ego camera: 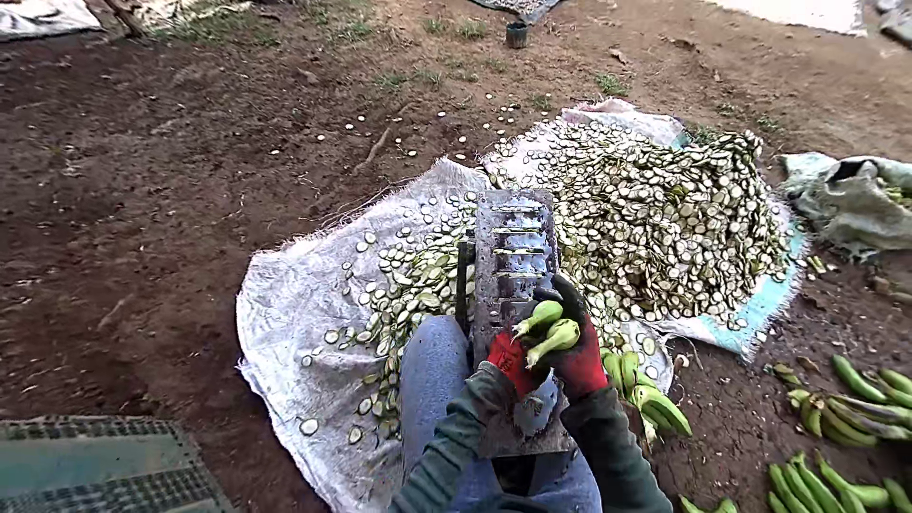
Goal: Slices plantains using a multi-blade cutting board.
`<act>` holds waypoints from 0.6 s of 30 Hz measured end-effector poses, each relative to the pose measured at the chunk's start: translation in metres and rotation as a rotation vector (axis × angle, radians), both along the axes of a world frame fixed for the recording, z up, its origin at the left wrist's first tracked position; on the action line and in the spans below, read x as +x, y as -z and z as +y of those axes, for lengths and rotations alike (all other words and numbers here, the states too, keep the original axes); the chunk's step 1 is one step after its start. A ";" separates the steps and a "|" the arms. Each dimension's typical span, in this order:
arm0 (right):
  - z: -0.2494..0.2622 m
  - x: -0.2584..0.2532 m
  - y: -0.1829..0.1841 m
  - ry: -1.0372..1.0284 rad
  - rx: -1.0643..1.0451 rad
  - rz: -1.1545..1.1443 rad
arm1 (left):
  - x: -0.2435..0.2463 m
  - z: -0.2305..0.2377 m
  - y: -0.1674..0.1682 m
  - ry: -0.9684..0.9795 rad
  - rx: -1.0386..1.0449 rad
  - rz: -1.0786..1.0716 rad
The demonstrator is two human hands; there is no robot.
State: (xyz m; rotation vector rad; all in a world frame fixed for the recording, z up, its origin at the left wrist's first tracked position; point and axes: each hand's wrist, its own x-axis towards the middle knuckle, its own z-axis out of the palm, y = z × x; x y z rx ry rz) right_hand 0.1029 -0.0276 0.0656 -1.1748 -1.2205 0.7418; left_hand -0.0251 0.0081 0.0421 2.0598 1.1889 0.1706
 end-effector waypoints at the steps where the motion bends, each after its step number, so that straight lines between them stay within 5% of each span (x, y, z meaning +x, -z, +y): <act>1: 0.004 -0.001 0.008 0.016 0.024 -0.052 | 0.003 0.000 0.005 -0.037 -0.023 0.048; 7: 0.004 0.000 0.027 0.064 0.036 -0.024 | 0.012 -0.007 0.007 -0.097 0.074 0.093; 12: 0.003 0.003 0.032 0.152 0.046 0.057 | 0.007 0.000 -0.008 0.073 0.045 0.254; 13: -0.006 0.004 0.033 0.196 0.064 0.080 | -0.008 -0.004 -0.007 0.019 0.099 0.163; 16: -0.063 0.011 0.045 0.325 0.030 0.075 | -0.086 -0.003 0.039 -0.363 0.685 -0.316; 18: -0.087 0.016 0.056 0.418 -0.005 0.026 | -0.148 0.017 0.069 -0.581 0.897 -0.408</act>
